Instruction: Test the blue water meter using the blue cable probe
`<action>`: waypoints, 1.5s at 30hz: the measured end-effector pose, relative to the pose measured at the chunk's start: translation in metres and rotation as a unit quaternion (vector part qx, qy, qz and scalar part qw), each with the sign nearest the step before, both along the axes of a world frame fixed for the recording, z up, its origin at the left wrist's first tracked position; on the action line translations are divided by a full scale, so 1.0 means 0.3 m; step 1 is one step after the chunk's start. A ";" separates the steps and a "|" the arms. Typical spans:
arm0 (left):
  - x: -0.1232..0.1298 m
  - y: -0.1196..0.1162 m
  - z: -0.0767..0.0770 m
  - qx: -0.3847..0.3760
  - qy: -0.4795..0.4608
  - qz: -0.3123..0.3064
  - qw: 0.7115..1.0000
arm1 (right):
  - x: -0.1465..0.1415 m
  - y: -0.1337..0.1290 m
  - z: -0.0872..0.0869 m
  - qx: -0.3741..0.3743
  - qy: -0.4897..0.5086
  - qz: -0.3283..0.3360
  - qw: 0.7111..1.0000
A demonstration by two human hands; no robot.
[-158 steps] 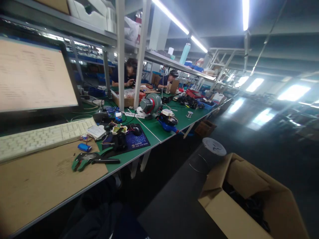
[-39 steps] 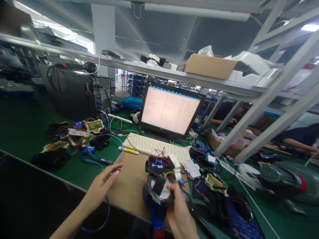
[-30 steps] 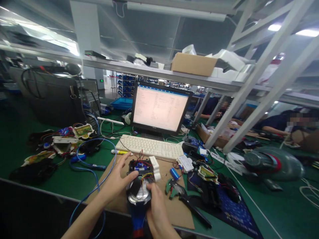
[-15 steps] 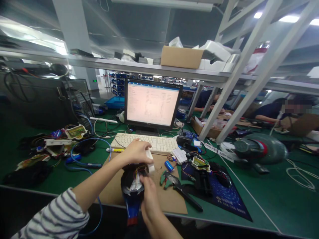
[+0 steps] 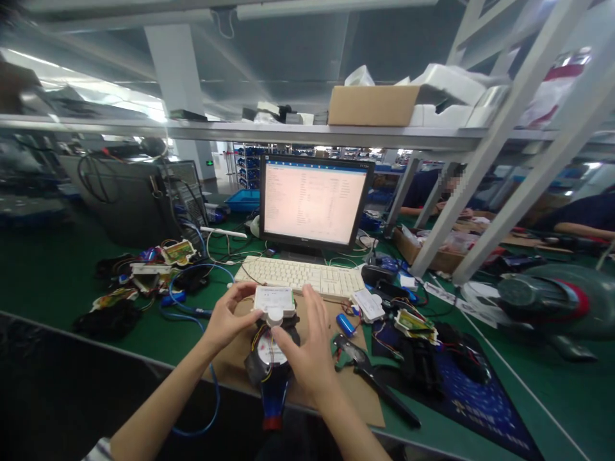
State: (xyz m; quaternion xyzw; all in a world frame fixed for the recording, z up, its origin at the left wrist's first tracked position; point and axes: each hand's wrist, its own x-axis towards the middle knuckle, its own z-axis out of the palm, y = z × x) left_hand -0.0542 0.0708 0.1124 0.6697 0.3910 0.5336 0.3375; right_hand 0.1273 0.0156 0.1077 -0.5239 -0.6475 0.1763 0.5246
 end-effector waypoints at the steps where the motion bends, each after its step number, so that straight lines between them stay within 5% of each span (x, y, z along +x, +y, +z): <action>1: -0.001 -0.012 -0.005 0.003 0.011 0.000 1.000 | -0.005 0.023 0.015 0.001 -0.043 0.014 0.999; 4: -0.029 -0.044 0.003 0.026 0.073 0.022 0.997 | -0.025 0.080 0.033 -0.016 -0.109 0.044 0.993; 8: -0.155 -0.043 -0.002 0.045 0.133 0.151 0.979 | -0.037 0.103 0.040 -0.007 -0.119 0.034 0.992; 13: -0.354 0.016 -0.094 0.006 0.462 0.194 0.865 | -0.025 0.090 0.053 0.009 -0.147 0.022 0.989; 16: -0.414 0.044 -0.124 0.018 0.502 0.184 0.845 | -0.010 0.090 0.056 -0.021 -0.173 0.041 0.984; 19: -0.423 0.048 -0.082 0.023 0.455 0.155 0.877 | 0.007 0.084 0.081 -0.003 -0.163 0.028 0.986; 23: -0.378 0.005 0.057 0.015 0.265 0.118 0.957 | -0.002 0.047 0.157 0.093 -0.116 0.025 0.989; 25: -0.342 -0.031 0.125 0.015 0.217 0.071 0.974 | -0.030 0.021 0.196 0.112 -0.108 0.059 0.986; 31: -0.236 -0.115 0.217 0.097 0.219 0.000 0.971 | -0.124 -0.035 0.246 0.041 -0.038 0.170 0.984; 37: -0.190 -0.135 0.236 0.183 0.263 -0.018 0.947 | -0.118 -0.060 0.240 0.062 -0.012 0.139 0.988; 42: -0.143 -0.148 0.226 0.252 0.264 0.066 0.929 | -0.108 -0.055 0.206 0.045 0.042 0.126 0.990; 45: -0.073 -0.177 0.179 0.234 0.080 0.226 0.942 | -0.122 -0.044 0.181 0.000 0.156 0.121 0.980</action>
